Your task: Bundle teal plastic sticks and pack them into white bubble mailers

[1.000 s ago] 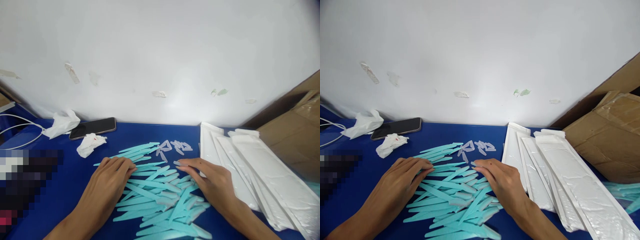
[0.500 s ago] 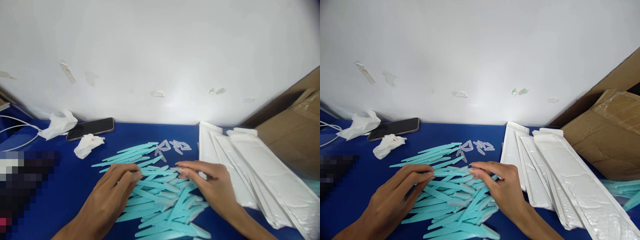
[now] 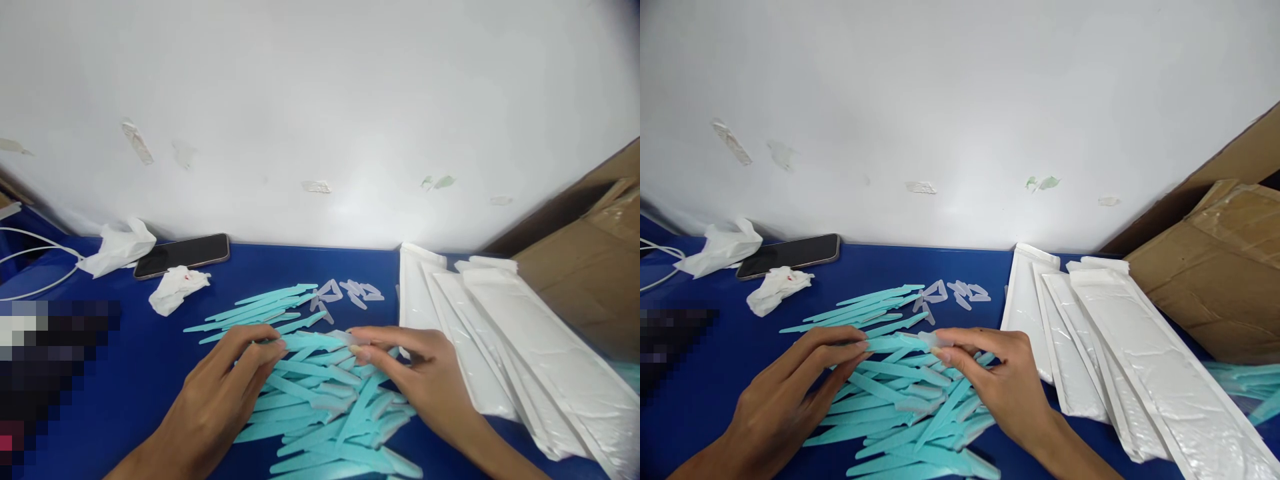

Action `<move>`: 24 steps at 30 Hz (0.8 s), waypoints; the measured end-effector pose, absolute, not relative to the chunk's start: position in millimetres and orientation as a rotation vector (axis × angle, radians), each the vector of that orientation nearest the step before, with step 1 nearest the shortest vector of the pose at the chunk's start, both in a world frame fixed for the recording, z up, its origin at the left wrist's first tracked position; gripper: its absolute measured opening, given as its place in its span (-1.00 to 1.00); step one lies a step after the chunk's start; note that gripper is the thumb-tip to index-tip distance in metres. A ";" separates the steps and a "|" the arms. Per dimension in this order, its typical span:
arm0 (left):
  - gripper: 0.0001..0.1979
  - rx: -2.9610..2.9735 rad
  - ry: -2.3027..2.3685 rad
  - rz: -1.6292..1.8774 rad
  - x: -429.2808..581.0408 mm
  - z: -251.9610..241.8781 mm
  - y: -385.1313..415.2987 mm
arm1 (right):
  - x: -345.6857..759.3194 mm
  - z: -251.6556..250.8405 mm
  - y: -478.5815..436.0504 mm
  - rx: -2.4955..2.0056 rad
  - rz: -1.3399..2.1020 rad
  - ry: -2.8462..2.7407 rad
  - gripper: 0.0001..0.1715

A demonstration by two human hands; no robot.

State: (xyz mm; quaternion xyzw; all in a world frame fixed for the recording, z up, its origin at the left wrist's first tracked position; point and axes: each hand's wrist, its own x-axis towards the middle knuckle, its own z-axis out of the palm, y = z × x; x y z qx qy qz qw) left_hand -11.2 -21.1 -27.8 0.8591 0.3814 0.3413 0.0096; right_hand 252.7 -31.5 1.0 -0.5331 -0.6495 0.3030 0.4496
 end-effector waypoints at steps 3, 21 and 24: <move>-0.80 2.680 1.227 1.113 -11.6 -24.8 -19.8 | 257.3 5.4 -30.0 -1.355 0.652 -1.621 -0.88; -0.77 2.694 1.208 1.121 -12.8 -26.9 -22.0 | 258.7 10.2 -29.0 -1.445 0.806 -1.465 -0.85; -0.71 2.656 1.219 1.082 -10.9 -28.6 -25.4 | 254.8 9.4 -30.3 -1.367 0.877 -1.529 -0.88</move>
